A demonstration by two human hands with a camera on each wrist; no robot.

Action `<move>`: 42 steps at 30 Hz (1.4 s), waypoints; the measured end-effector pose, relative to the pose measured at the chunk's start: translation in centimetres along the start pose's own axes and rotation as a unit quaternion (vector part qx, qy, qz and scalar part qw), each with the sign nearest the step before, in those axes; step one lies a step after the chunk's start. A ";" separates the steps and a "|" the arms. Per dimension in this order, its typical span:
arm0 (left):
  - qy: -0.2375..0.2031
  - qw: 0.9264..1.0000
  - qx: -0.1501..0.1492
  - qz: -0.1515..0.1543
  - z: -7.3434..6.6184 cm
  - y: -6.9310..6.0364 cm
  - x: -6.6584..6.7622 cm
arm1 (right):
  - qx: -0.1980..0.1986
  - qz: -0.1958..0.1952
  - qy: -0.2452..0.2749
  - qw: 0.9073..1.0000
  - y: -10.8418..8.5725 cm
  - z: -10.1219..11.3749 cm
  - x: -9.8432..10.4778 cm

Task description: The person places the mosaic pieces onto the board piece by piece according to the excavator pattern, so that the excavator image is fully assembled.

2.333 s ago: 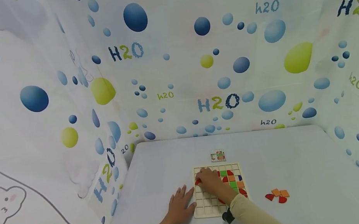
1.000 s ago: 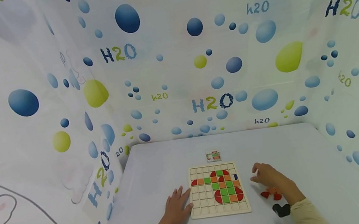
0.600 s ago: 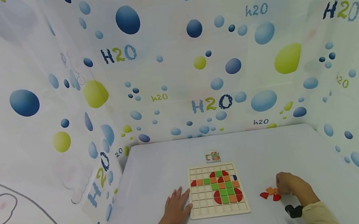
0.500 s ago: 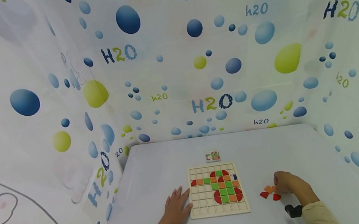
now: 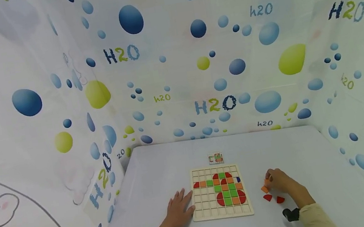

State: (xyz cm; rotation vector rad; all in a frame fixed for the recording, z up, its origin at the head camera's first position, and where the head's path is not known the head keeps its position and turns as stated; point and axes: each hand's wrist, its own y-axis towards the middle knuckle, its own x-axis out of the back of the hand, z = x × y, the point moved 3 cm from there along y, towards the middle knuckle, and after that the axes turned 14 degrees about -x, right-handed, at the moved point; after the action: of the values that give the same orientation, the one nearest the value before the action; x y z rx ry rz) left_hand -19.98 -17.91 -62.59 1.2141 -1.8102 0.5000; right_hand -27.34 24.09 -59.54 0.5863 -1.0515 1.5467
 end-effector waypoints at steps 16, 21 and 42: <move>-0.013 1.000 0.006 0.002 -0.3 0.0 0.0 | -0.001 -0.035 0.016 0.999 0.7 0.7 -0.9; -0.006 1.000 0.009 0.001 -0.3 0.0 0.1 | -0.013 -0.051 0.030 0.998 0.8 1.3 -1.4; -0.012 1.000 0.003 -0.008 0.1 -0.1 -0.3 | 0.007 -0.092 0.079 0.993 3.5 4.1 -4.0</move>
State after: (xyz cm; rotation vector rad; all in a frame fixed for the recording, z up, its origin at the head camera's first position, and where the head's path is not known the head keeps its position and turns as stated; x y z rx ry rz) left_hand -19.87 -17.91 -62.88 1.2424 -1.8191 0.4839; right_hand -30.38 18.61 -61.93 0.5446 -0.8434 1.4146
